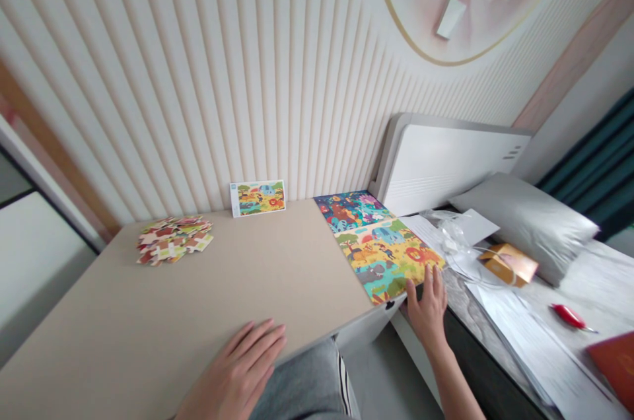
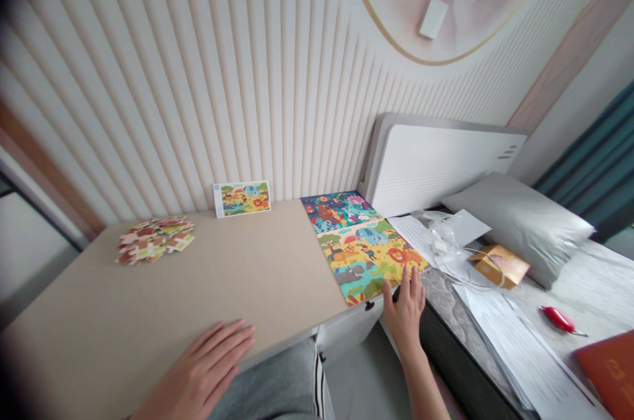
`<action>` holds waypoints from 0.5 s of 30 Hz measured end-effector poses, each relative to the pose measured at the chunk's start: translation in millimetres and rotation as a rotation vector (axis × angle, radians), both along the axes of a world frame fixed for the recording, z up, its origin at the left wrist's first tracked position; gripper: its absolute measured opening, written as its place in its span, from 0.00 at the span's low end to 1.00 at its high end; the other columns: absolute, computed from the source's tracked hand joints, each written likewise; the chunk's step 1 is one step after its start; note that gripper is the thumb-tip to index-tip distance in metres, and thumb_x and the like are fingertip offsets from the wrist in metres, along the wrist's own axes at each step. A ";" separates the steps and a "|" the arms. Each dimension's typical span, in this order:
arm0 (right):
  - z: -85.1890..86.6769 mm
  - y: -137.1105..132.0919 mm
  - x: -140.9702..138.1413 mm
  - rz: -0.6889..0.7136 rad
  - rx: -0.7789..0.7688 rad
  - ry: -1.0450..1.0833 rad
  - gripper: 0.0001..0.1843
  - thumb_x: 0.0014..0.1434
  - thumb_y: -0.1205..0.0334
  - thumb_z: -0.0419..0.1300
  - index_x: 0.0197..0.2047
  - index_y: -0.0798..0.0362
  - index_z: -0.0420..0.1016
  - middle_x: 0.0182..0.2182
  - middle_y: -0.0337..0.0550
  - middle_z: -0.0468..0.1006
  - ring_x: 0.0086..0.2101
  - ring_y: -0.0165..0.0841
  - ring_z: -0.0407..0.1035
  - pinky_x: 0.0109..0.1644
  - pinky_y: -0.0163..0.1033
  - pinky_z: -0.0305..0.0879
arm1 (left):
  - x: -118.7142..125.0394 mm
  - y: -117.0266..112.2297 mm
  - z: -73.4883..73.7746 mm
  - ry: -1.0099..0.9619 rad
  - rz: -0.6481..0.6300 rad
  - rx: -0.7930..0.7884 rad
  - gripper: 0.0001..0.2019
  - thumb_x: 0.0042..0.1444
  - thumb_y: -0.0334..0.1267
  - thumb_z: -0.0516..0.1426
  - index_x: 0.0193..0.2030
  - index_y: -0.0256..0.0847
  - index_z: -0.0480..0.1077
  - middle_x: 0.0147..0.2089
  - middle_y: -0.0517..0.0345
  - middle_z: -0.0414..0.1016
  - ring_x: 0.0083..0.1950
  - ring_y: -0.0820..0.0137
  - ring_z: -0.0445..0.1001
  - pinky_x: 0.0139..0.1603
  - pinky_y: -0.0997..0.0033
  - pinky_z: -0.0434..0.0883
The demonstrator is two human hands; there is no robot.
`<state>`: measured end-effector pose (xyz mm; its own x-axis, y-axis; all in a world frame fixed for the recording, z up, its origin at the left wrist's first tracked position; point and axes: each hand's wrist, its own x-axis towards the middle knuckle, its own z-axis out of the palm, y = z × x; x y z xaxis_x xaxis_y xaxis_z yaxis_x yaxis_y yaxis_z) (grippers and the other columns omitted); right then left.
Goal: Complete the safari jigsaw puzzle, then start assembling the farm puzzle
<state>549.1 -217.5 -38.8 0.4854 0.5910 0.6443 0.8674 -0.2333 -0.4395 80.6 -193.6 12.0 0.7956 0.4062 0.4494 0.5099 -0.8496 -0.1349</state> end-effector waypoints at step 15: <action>2.1 12.9 26.9 -0.060 -0.205 -0.012 0.40 0.64 0.35 0.44 0.69 0.53 0.61 0.70 0.56 0.54 0.70 0.50 0.43 0.69 0.67 0.33 | 1.9 -2.6 7.0 -0.046 0.001 0.006 0.25 0.63 0.35 0.55 0.67 0.47 0.64 0.65 0.61 0.70 0.65 0.67 0.67 0.69 0.68 0.63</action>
